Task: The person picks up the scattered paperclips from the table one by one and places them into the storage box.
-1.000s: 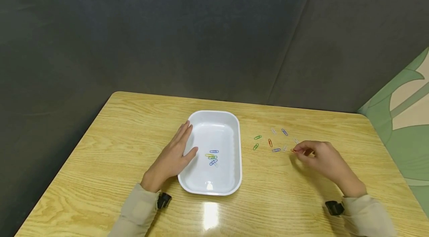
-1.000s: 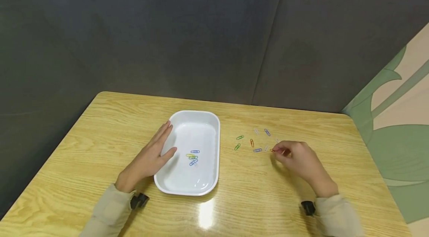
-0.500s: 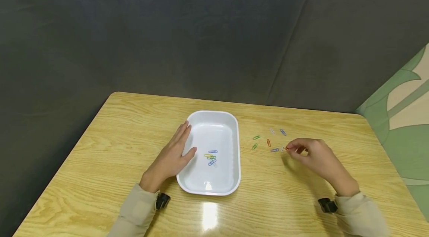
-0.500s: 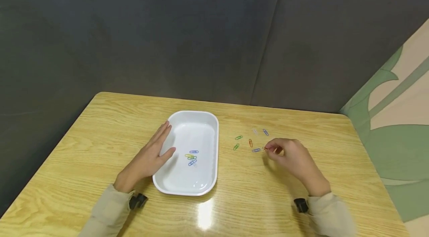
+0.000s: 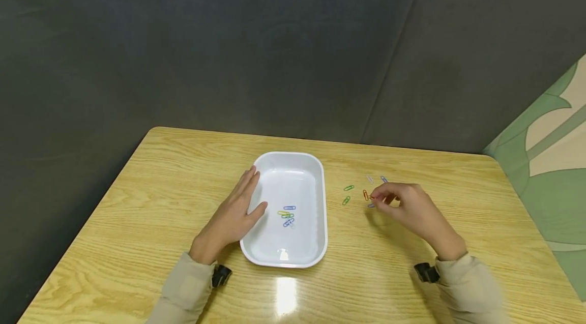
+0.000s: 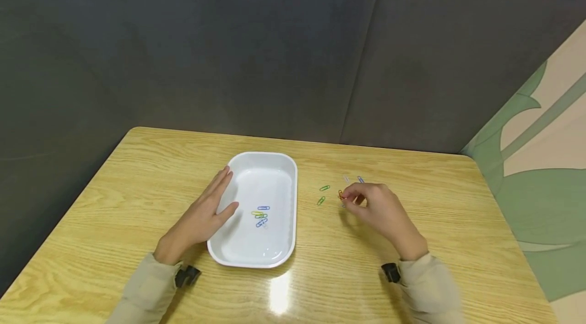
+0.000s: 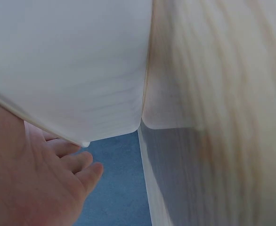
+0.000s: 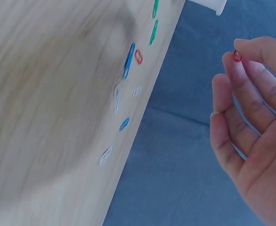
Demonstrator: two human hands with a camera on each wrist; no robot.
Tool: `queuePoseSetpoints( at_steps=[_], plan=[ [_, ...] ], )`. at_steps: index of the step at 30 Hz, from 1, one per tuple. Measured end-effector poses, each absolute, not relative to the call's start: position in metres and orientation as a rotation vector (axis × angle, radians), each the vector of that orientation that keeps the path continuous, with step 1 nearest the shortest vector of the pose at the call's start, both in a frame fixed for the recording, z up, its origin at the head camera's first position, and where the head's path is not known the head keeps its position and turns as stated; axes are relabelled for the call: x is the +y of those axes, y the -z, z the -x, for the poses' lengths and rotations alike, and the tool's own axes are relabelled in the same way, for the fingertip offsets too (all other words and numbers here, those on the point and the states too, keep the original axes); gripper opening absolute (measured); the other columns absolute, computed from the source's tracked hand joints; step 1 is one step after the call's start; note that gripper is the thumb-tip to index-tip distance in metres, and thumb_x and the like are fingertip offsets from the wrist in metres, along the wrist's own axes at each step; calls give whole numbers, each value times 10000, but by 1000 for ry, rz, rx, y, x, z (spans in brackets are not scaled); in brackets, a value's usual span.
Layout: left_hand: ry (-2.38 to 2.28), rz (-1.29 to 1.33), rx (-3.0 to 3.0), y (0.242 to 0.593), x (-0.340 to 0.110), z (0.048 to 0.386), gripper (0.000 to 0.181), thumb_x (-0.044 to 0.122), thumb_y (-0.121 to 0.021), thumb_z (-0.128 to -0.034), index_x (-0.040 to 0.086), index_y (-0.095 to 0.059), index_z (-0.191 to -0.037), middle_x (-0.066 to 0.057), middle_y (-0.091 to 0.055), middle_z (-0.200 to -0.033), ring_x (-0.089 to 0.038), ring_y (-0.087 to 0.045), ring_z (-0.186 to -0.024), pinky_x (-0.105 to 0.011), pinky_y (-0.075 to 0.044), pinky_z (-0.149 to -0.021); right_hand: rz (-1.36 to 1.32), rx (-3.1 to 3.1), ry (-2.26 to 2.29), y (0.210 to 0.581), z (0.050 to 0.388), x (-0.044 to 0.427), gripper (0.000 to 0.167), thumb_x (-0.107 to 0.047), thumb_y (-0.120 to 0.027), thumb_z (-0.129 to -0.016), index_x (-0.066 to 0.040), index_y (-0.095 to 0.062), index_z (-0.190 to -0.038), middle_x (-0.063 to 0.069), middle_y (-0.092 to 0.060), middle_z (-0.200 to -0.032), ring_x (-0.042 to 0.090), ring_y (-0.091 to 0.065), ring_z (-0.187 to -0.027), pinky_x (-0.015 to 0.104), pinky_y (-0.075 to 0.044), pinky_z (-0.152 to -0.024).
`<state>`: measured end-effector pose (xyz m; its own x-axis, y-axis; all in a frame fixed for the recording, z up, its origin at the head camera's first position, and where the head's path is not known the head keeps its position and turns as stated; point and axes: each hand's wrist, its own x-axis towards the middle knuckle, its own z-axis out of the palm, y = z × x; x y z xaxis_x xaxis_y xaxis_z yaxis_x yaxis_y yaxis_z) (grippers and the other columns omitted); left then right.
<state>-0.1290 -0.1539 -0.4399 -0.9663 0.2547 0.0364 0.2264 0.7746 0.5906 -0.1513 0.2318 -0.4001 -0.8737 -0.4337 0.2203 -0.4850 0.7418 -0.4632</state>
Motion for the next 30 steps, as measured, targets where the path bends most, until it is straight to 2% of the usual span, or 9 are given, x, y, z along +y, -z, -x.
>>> queuePoseSetpoints(
  at_steps=[4, 13, 17, 22, 30],
  plan=[
    [-962, -399, 2919, 440, -154, 129, 742, 365, -512, -1015, 64, -158, -1593, -70, -68, -1688, -296, -95, -1559, -497, -181, -1252, -762, -2840, -832, 398, 152, 223, 73, -107, -722, -894, -156, -758, -933, -86, -748, -872, 32, -628, -734, 322, -530, -677],
    [-971, -414, 2923, 439, -154, 129, 744, 344, -526, -1008, 42, -168, -1587, -112, -91, -1682, -322, -103, -1555, -513, -185, -1248, -814, -2789, -887, 399, 157, 204, 56, -107, -730, -886, -141, -764, -916, -86, -725, -831, 13, -615, -729, 325, -557, -680],
    [-974, -421, 2924, 439, -153, 129, 743, 334, -532, -1006, 37, -174, -1585, -119, -100, -1680, -326, -108, -1553, -514, -186, -1247, -849, -2758, -889, 400, 158, 197, 57, -104, -741, -875, -143, -766, -907, -93, -727, -830, -1, -611, -725, 279, -554, -667],
    [-976, -406, 2915, 439, -154, 129, 746, 353, -522, -1009, 51, -165, -1590, -100, -89, -1684, -310, -97, -1557, -500, -175, -1253, -888, -2734, -919, 399, 158, 187, 64, -97, -721, -885, -125, -770, -915, -63, -751, -862, 18, -622, -731, 282, -552, -652],
    [-972, -398, 2908, 438, -153, 129, 741, 355, -513, -1012, 51, -162, -1590, -91, -74, -1686, -308, -91, -1558, -496, -169, -1256, -949, -2673, -950, 401, 158, 170, 90, -101, -738, -875, -188, -752, -893, -65, -734, -855, 39, -612, -752, 264, -536, -644]
  ],
)
